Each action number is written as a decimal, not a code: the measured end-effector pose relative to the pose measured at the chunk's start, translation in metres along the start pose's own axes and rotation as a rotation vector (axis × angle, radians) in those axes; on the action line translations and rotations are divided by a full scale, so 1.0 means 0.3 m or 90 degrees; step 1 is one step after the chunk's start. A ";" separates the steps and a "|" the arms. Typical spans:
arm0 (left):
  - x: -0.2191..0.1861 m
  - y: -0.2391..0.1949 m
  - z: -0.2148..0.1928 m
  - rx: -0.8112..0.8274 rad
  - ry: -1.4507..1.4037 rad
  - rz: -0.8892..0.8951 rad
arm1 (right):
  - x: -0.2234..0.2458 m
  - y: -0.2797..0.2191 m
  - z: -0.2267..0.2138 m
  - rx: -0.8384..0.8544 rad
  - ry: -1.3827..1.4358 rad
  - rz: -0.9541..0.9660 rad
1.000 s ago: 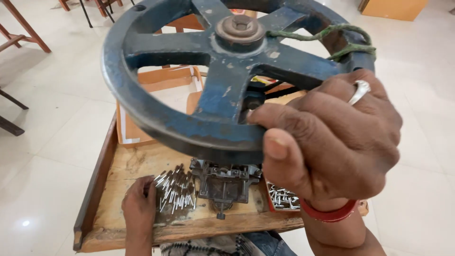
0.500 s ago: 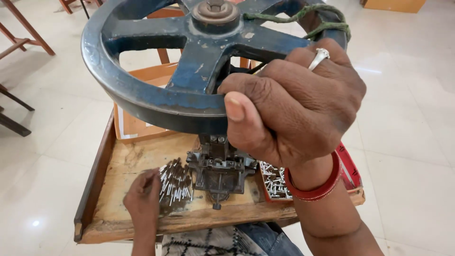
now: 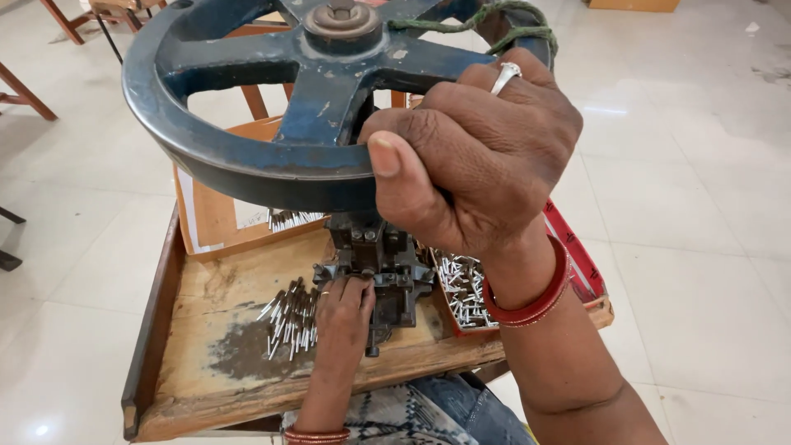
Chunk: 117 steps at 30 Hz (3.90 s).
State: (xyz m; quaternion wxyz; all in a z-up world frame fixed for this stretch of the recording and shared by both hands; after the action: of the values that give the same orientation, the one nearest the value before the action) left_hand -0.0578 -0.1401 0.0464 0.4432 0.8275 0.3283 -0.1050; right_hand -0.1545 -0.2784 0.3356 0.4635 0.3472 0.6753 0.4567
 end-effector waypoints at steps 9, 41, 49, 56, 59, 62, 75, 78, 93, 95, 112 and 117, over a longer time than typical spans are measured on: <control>0.008 0.009 -0.090 0.196 0.154 0.006 | -0.017 -0.009 0.020 -0.049 0.000 -0.031; 0.048 -0.060 -0.072 0.178 0.211 0.158 | 0.009 -0.036 -0.009 0.033 0.003 0.014; 0.028 -0.028 -0.044 -0.031 0.153 0.207 | 0.294 0.123 0.218 0.103 -0.434 0.062; -0.033 0.021 -0.026 0.102 0.124 0.024 | 0.032 -0.020 0.030 0.076 -0.108 0.016; 0.036 -0.052 0.074 0.064 -0.011 0.068 | -0.078 -0.079 -0.023 0.051 0.052 0.078; -0.100 -0.032 0.101 0.022 -0.086 0.128 | -0.142 -0.096 -0.030 0.032 0.127 0.077; 0.341 -0.054 -0.299 0.031 0.150 -0.168 | -0.172 -0.140 -0.020 0.017 0.138 0.007; 0.452 -0.119 -0.278 0.101 0.232 -0.136 | -0.153 -0.107 -0.005 -0.007 0.137 0.002; 0.009 -0.014 -0.105 0.034 -0.107 -0.138 | -0.104 -0.067 0.011 -0.063 0.139 0.033; 0.005 0.007 -0.038 0.013 -0.067 -0.084 | -0.108 -0.066 0.013 -0.060 0.137 0.030; 0.051 -0.036 -0.069 0.095 0.205 0.186 | -0.110 -0.076 0.006 -0.066 0.148 0.001; 0.030 -0.053 -0.070 0.126 0.130 0.159 | -0.060 -0.049 -0.006 -0.003 0.081 0.042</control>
State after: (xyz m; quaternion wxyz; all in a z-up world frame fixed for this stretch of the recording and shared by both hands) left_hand -0.0634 -0.1130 0.0439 0.3339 0.9076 0.2544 0.0036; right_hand -0.1509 -0.3002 0.3276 0.4051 0.3386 0.6903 0.4947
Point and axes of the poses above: each hand's wrist, its own y-axis towards the middle knuckle, its own z-axis out of the palm, x = y × z, the point moved 1 cm from there along y, towards the middle knuckle, and after that the axes turned 1 degree about -y, right-handed, at the moved point
